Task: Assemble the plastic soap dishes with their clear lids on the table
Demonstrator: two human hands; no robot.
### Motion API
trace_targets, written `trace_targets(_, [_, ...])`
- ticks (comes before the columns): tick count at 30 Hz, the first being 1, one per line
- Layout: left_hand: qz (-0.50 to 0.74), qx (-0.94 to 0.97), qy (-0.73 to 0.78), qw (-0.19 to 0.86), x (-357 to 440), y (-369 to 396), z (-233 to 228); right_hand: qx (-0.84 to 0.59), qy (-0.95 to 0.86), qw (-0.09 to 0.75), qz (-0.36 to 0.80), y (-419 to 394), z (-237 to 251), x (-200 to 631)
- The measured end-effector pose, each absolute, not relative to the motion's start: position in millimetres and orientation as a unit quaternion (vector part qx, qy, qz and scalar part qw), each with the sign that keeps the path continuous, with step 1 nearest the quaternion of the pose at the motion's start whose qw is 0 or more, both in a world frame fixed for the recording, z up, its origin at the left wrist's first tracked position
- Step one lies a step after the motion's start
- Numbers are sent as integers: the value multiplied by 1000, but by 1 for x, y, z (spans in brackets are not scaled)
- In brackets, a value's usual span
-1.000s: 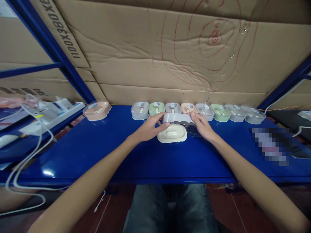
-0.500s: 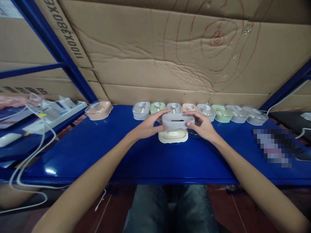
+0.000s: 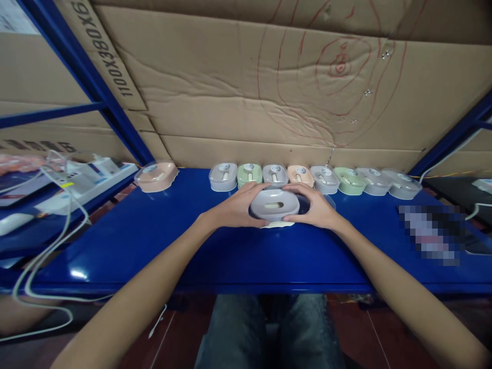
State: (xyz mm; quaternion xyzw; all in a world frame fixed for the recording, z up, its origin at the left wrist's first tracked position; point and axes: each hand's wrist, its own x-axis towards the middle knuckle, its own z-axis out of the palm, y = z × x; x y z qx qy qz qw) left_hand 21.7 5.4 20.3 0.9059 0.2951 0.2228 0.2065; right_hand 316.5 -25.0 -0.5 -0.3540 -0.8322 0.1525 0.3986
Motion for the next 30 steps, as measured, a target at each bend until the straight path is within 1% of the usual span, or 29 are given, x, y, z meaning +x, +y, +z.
trace_targets(12, [197,923,276,182,25,5,18,-368,-845,366,127,-24,-7,316])
trace_targets(30, [176,923,289,182,24,7,9,-370,-868,312,107,-23,-10,316])
